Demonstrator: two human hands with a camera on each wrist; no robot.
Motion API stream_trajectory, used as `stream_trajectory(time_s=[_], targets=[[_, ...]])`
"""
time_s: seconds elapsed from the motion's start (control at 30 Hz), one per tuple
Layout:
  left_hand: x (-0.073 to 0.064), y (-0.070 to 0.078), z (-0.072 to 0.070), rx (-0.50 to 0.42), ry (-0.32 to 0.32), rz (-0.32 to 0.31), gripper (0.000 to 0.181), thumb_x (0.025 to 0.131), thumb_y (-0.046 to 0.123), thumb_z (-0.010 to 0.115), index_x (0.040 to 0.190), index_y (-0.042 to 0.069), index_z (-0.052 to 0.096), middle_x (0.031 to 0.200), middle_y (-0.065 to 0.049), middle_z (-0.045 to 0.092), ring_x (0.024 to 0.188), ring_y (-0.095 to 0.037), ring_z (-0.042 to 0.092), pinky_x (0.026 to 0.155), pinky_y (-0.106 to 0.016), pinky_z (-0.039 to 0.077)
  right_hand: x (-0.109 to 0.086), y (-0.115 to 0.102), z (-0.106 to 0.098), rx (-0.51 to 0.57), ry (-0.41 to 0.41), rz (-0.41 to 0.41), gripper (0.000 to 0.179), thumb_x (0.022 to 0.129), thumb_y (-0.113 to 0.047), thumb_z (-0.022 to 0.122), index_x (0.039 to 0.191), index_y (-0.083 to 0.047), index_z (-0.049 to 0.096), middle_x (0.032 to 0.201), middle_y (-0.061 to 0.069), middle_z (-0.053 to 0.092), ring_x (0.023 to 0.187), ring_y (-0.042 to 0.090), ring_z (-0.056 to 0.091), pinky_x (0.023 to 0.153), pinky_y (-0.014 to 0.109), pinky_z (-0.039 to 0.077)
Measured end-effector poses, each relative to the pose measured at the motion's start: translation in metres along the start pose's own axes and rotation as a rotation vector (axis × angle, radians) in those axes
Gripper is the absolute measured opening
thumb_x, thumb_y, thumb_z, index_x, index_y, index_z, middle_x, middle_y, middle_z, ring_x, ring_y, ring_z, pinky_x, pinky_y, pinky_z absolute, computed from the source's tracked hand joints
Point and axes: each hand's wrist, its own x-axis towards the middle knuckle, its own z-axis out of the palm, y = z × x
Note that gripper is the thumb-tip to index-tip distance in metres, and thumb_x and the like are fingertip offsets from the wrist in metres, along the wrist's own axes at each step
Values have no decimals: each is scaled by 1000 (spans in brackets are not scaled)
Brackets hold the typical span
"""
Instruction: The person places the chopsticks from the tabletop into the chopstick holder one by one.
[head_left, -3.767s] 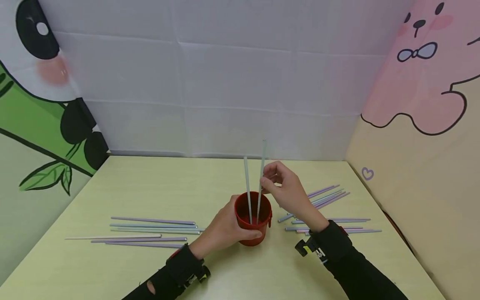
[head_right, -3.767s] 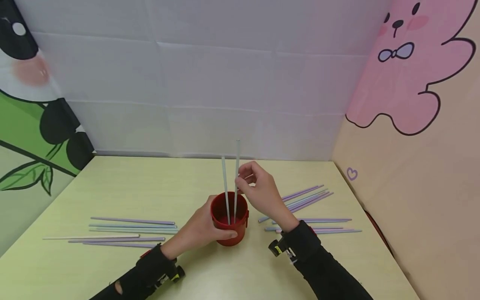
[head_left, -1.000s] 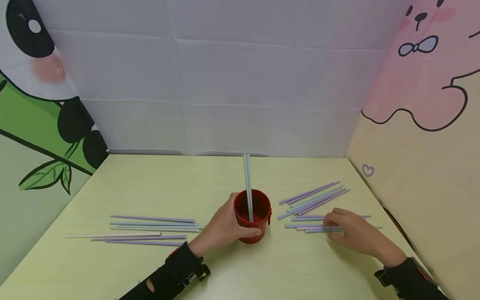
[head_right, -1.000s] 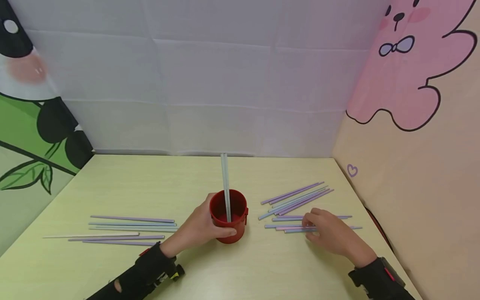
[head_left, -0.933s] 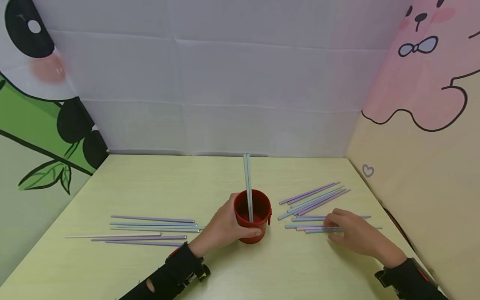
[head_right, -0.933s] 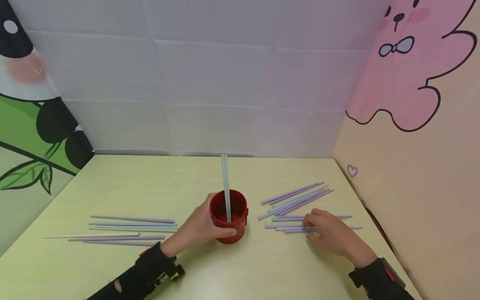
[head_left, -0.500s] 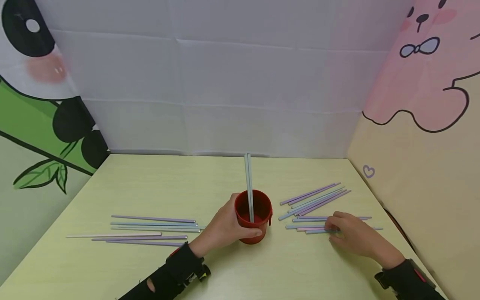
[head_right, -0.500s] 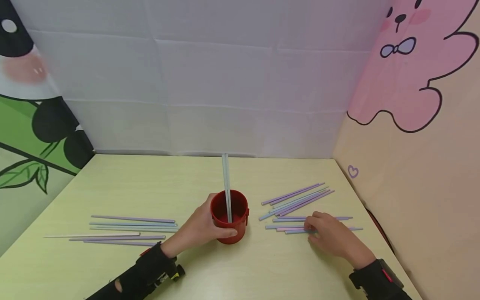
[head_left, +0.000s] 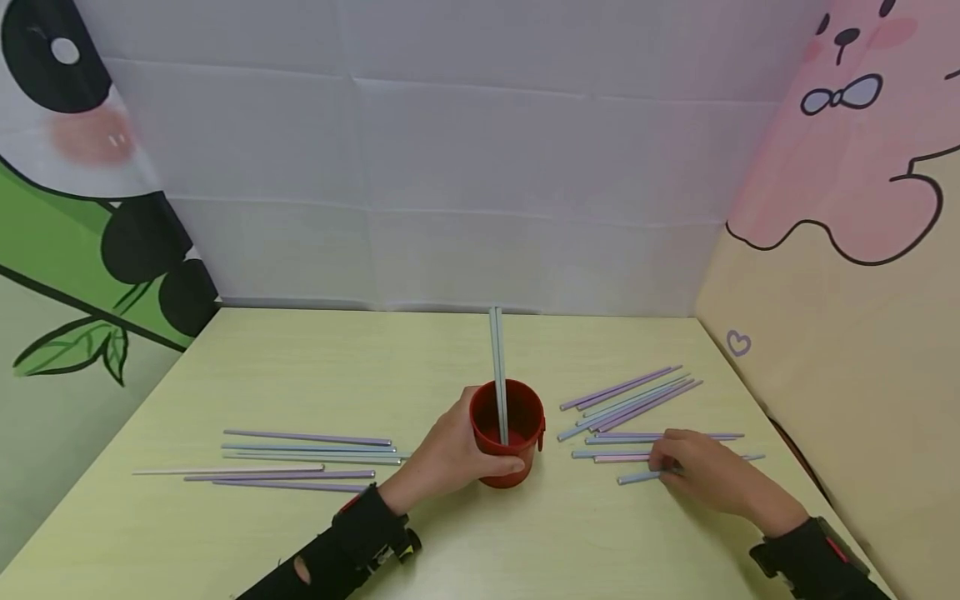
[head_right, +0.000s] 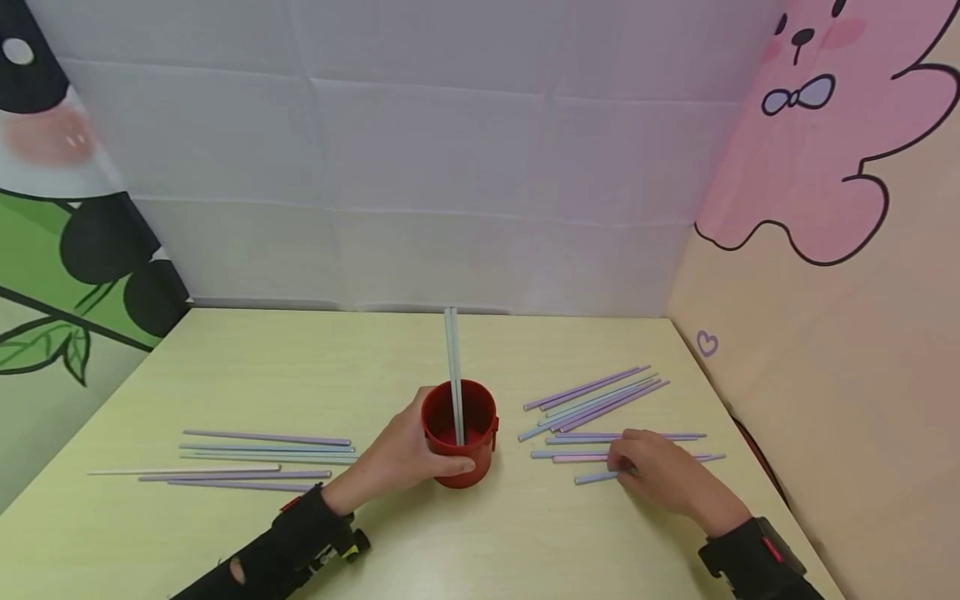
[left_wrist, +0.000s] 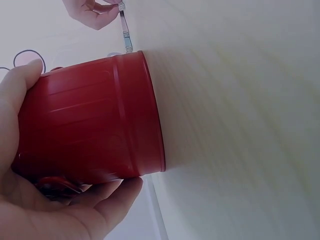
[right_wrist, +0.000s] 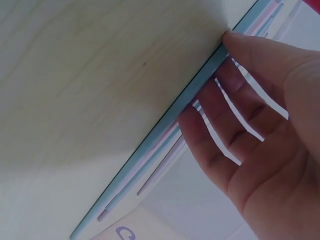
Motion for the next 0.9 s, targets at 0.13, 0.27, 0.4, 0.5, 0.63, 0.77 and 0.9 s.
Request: stream_trajectory(time_s=[0.13,0.27,0.4,0.5,0.63,0.77,0.9], targets=[[0,0,0,0,1,6,90,67,49,84,137,23,34,128,6,50,109,-12,51,79,-33,52,0,-1,-3,-7,24,-74,26,80,-1,74,93,-20,63,88,-10,56,77,4,53,65,24,51],[1,1,0,-4,0,0,90,66,49,84,137,23,34,128,6,50,110,-13,51,79,-32,52,6,-8,-16,-40,100,-132,31,78,2,74,94,-20,60,87,-11,55,75,3,51,63,23,49],[1,0,-1,-10,4,-15,90,65,48,85,136,24,34,128,8,49,110,-12,50,79,-31,52,21,-21,-37,-57,203,-162,34,76,2,76,98,-18,59,88,-12,54,75,2,50,61,23,49],[0,2,-2,-14,3,-22,89,66,46,85,136,23,34,128,8,49,110,-11,50,79,-31,52,35,-34,-55,-30,270,-177,35,78,0,75,103,-17,58,92,-12,55,77,1,52,62,22,50],[-2,9,-3,-31,7,-17,88,68,36,86,137,18,35,129,2,50,111,-16,50,79,-35,52,52,-55,-76,46,370,-205,34,81,1,72,106,-15,57,96,-10,56,81,2,54,67,19,51],[-4,19,-3,-60,9,-4,86,69,25,87,136,11,36,129,-5,51,111,-23,51,79,-40,53,65,-83,-94,141,504,-208,34,80,6,72,104,-13,58,94,-9,57,82,6,57,72,19,52],[-3,16,-4,-45,2,-1,87,69,31,86,137,14,35,129,-1,50,111,-19,50,80,-36,52,77,-109,-110,295,606,-188,33,81,10,68,104,-10,58,94,-5,59,82,12,59,74,22,54]])
